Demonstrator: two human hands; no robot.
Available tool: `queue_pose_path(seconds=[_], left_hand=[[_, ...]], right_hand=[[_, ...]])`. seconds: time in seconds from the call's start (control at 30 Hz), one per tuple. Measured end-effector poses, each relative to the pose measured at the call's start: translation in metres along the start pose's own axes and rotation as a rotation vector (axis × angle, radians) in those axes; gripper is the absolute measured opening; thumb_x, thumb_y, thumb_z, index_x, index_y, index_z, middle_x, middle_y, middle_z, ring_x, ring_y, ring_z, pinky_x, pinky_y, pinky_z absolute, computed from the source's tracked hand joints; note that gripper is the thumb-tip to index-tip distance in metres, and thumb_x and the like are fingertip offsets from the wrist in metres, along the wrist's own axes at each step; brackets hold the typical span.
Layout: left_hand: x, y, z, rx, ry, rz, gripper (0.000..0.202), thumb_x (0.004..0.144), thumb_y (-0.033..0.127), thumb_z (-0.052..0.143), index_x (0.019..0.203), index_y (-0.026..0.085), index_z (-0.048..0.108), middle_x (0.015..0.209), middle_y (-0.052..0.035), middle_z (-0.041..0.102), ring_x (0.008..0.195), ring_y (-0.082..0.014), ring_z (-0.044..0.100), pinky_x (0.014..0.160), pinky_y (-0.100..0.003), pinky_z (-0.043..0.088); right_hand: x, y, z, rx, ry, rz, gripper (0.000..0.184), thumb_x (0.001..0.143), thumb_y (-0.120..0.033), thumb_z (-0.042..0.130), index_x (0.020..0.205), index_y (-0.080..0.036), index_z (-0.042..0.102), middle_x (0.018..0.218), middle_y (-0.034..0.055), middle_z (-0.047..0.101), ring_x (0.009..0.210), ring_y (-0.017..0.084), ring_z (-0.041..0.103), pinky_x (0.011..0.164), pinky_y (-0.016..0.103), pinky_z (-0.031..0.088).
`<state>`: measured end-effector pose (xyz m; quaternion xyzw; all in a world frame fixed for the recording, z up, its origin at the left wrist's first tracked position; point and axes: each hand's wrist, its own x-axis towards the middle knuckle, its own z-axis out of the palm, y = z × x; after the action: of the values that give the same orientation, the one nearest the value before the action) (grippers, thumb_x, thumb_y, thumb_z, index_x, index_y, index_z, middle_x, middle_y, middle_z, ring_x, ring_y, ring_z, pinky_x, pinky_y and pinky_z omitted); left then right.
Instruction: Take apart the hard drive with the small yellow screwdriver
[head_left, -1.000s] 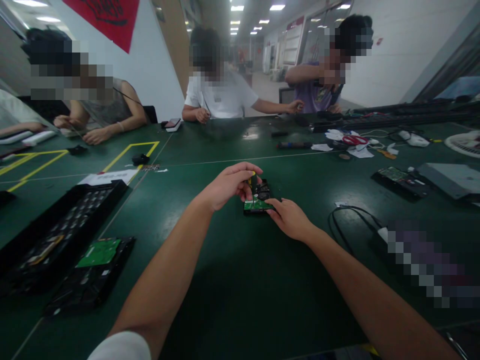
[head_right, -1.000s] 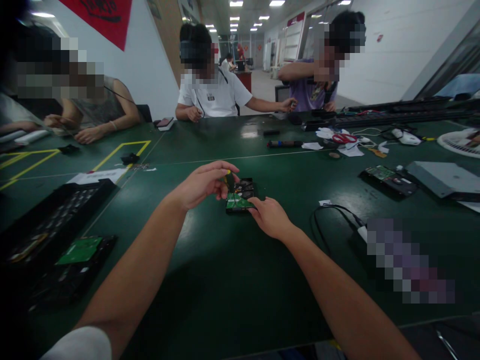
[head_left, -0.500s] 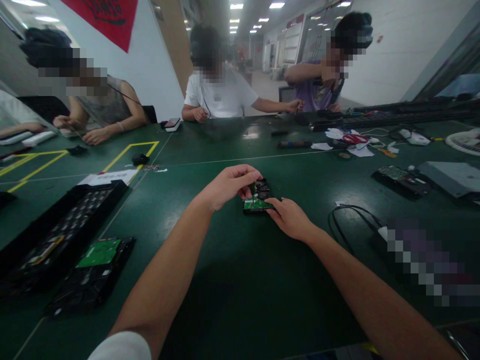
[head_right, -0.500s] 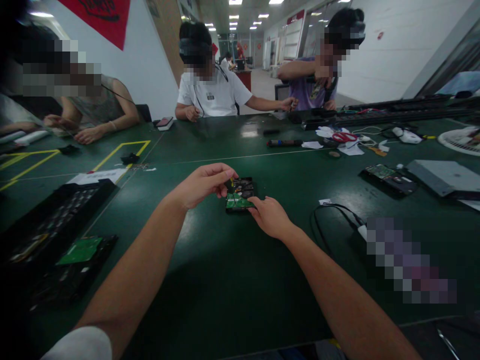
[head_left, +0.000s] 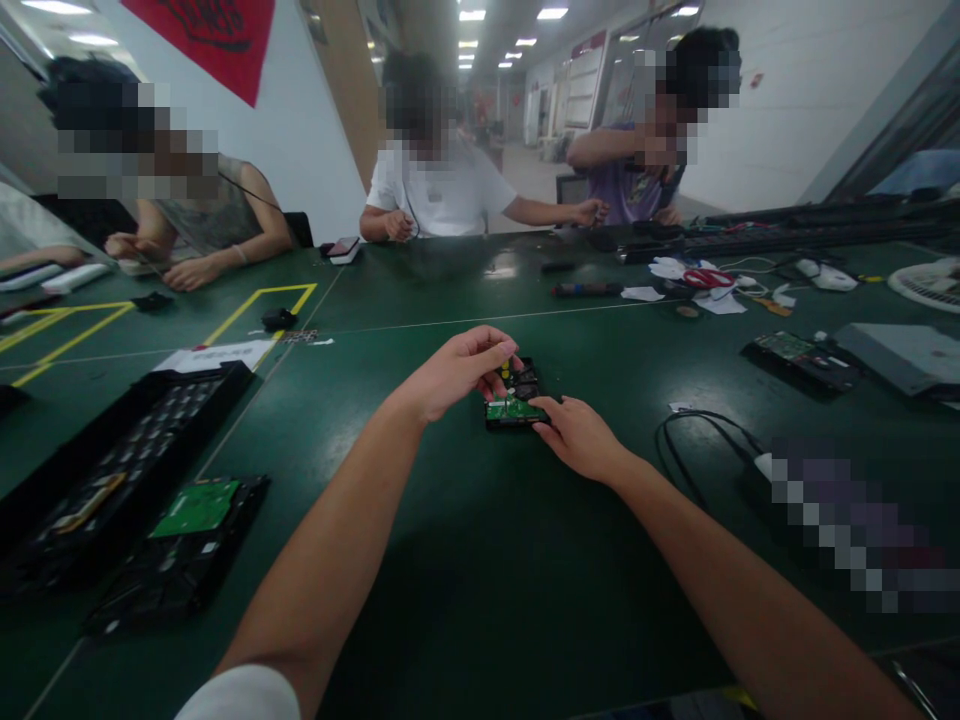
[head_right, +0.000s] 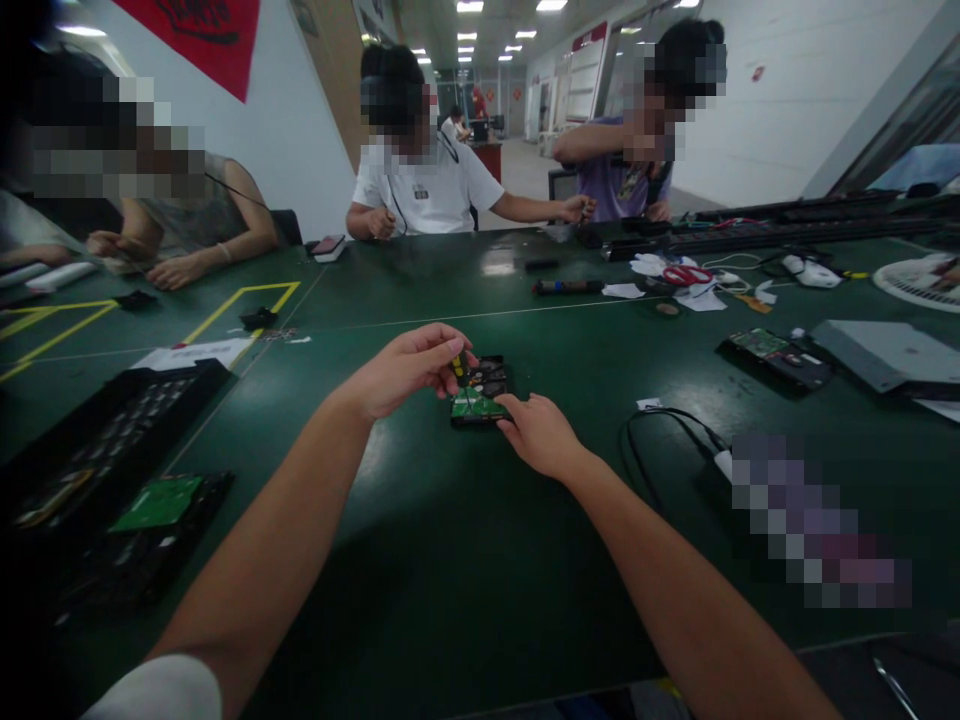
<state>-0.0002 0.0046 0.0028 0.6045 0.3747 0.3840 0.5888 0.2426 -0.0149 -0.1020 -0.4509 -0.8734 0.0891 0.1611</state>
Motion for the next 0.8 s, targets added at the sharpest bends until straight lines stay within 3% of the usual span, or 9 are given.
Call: queue_pose_path(seconds=[0.53, 0.8], left_hand=[[-0.0011, 0.0001, 0.0003, 0.018, -0.052, 0.019, 0.030, 0.094, 0.045, 0.070, 0.104, 0.016, 0.064, 0.102, -0.0073, 0.070, 0.065, -0.0095, 0.063, 0.058, -0.023, 0.051], [-0.0023, 0.0023, -0.0028, 0.050, -0.082, 0.003, 0.033, 0.093, 0.045, 0.071, 0.107, 0.014, 0.070, 0.083, -0.0022, 0.064, 0.065, -0.0107, 0.062, 0.059, -0.023, 0.051]], right_hand=[[-0.0001, -0.0007, -0.0008, 0.006, -0.009, -0.010, 0.040, 0.107, -0.034, 0.048, 0.143, -0.018, 0.055, 0.104, 0.0087, 0.075, 0.099, 0.024, 0.071, 0.115, 0.050, 0.040], [0.0005, 0.0013, 0.0010, 0.004, -0.001, -0.019, 0.041, 0.107, -0.034, 0.046, 0.143, -0.018, 0.054, 0.105, 0.0092, 0.075, 0.099, 0.024, 0.071, 0.116, 0.050, 0.040]])
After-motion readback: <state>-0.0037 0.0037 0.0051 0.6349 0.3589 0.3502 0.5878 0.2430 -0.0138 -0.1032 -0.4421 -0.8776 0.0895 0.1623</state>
